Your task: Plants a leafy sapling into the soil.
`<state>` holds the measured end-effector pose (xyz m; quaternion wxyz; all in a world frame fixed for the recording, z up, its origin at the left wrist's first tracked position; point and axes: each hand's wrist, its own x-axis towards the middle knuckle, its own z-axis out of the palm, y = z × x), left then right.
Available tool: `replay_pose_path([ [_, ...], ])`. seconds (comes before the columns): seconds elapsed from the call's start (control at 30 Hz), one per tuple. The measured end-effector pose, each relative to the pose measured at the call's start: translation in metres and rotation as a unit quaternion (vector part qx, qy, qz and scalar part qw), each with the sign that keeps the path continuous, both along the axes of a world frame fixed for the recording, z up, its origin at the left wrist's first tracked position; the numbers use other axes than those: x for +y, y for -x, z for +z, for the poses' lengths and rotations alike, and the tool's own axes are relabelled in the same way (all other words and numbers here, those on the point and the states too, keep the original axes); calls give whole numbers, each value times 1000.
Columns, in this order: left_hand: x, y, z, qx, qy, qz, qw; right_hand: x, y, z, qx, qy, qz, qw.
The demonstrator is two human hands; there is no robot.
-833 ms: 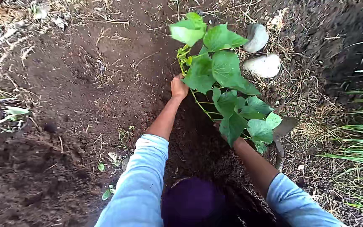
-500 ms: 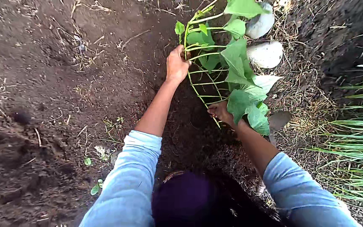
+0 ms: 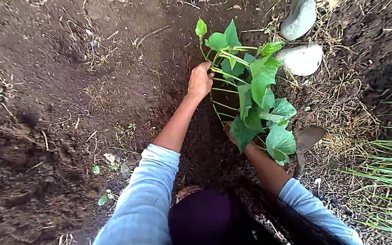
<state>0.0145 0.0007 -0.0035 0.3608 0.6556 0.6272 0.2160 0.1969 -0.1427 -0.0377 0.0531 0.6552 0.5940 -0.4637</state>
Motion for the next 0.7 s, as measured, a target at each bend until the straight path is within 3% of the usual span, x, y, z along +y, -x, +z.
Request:
replay_pose_path([
  [0.03,2,3,-2,28,3,6,1000,10,22,30,-37,100,-71,992],
  [0.07,4,6,-3,53,8,9,998,4,26,39,-41,120,-87,988],
  [0.1,7,9,-4,71,15,7,997,-4,16,37,-37,134,-38,989],
  [0.2,15,18,-6,89,28,-9,996,-22,1,-8,-26,105,21,994],
  [0.27,15,18,-5,112,27,-26,993,-44,0,-43,-9,-13,-3,1000],
  [0.37,11,11,-8,151,24,-33,988,-40,3,-27,-80,87,85,989],
  [0.47,17,5,-6,187,50,-35,980,-21,21,-12,-57,119,-27,991],
  [0.53,19,4,-8,188,61,-25,980,-29,18,-13,-28,69,-54,996],
  [0.7,21,-2,-11,199,73,19,977,-55,4,-6,-101,117,91,984],
])
